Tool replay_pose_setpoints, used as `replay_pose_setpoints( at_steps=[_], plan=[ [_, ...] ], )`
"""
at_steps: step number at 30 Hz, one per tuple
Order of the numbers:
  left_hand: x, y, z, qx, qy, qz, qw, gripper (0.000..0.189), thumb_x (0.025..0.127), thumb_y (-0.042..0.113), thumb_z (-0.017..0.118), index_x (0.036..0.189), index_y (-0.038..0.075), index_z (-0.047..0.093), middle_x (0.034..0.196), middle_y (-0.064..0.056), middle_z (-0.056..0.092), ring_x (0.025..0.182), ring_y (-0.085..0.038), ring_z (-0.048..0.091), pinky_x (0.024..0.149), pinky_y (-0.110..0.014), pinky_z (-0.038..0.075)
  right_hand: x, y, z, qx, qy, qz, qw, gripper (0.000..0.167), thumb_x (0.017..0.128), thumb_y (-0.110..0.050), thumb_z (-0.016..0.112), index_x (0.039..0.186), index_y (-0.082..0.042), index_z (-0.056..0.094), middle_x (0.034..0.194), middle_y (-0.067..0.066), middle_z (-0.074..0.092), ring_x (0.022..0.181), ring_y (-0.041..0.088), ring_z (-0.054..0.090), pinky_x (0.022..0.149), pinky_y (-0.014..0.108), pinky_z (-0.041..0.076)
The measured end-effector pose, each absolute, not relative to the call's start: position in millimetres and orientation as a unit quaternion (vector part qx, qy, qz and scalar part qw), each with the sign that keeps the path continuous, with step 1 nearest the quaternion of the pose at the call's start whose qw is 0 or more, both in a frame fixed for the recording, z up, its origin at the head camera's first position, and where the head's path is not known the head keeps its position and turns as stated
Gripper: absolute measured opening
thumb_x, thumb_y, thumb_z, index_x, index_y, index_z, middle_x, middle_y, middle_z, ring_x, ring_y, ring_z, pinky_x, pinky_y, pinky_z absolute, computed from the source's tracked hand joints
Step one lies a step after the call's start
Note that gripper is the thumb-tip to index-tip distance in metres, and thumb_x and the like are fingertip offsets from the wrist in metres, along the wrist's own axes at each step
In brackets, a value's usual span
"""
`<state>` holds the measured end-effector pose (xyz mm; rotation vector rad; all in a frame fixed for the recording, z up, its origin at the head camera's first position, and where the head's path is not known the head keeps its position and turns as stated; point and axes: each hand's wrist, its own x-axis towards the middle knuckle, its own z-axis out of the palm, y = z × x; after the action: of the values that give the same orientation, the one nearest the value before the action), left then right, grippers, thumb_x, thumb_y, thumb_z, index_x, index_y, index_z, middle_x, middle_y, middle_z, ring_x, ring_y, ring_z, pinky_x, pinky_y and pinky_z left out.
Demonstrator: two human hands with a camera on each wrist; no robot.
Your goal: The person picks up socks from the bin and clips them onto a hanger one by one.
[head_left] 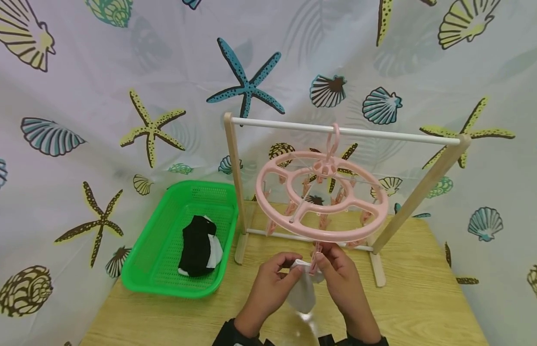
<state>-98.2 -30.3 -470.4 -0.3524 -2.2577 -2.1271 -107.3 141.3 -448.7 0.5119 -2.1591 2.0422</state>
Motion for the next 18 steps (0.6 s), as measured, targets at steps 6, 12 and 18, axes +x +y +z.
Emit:
replay_pose_setpoints(
  at_steps=[6, 12, 18],
  plan=[
    [-98.9, -33.6, -461.2, -0.139, -0.744, -0.645, 0.101, 0.012, 0.096, 0.017, 0.068, 0.106, 0.013, 0.070, 0.107, 0.001, 0.068, 0.102, -0.018, 0.064, 0.078, -0.032, 0.055, -108.6, 141.8, -449.9, 0.158, -0.698, 0.696, 0.059, 0.019, 0.103, -0.002, 0.050, 0.119, 0.008, 0.055, 0.093, 0.014, 0.055, 0.075, 0.014, 0.059, 0.064, 0.027, 0.052],
    [-105.1, -37.5, -437.9, -0.271, -0.793, -0.444, 0.317, 0.012, 0.091, 0.011, 0.071, 0.103, 0.012, 0.072, 0.103, -0.001, 0.064, 0.097, -0.019, 0.062, 0.083, -0.034, 0.053, -113.5, 139.1, -452.5, 0.177, -0.673, 0.716, 0.059, 0.017, 0.101, 0.004, 0.050, 0.117, 0.009, 0.054, 0.092, 0.011, 0.054, 0.075, 0.016, 0.059, 0.065, 0.028, 0.052],
    [-122.5, -38.8, -405.0, -0.373, -0.797, -0.234, 0.413, 0.023, 0.084, 0.018, 0.078, 0.106, 0.012, 0.074, 0.116, -0.007, 0.063, 0.119, -0.029, 0.053, 0.106, -0.044, 0.040, -116.6, 132.7, -458.1, 0.135, -0.714, 0.684, 0.062, 0.016, 0.097, 0.001, 0.059, 0.112, 0.009, 0.060, 0.096, 0.007, 0.063, 0.082, 0.013, 0.061, 0.068, 0.027, 0.053]
  ],
)
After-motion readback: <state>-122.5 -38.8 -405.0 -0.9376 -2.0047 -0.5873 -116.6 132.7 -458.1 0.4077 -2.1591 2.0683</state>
